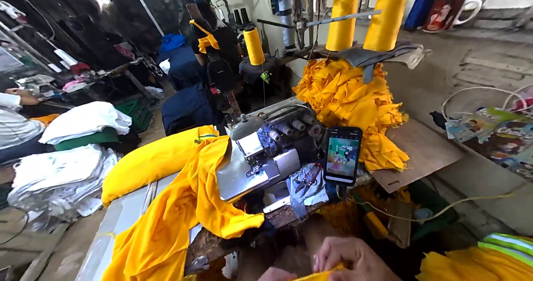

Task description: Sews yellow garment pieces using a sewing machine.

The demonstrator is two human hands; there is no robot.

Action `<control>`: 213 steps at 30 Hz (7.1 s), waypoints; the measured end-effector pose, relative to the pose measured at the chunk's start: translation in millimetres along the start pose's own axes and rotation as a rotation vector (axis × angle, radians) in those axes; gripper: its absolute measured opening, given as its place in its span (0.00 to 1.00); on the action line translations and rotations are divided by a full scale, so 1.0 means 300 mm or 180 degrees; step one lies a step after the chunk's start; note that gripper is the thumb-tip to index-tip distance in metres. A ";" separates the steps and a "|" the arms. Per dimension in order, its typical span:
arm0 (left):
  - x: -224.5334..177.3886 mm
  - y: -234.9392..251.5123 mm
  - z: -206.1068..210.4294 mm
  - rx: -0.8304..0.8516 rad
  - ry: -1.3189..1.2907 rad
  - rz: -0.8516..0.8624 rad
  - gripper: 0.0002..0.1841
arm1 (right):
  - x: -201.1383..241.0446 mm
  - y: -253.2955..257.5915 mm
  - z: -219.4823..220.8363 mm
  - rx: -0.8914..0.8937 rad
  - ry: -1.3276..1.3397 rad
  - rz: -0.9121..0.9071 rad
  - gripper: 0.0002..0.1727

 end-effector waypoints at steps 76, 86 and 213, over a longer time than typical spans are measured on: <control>-0.077 0.115 -0.079 -0.0413 0.1555 -0.0187 0.16 | -0.090 0.165 0.164 -0.0298 -0.0162 0.0430 0.16; 0.089 0.117 -0.070 0.0144 -0.0806 -0.1242 0.08 | -0.083 0.136 0.170 -0.0694 -0.0464 0.0711 0.18; 0.142 0.154 -0.275 -0.1333 0.0398 0.0026 0.08 | -0.179 0.369 0.246 0.0219 -0.1507 -0.0607 0.13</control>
Point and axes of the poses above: each hand's wrist, its own y-axis towards the middle knuckle, its own z-axis out of the palm, x = y × z, the point moved 2 cm from there along y, towards the middle knuckle, and after that the axes turned 4 degrees about -x, right-handed, at the moved point
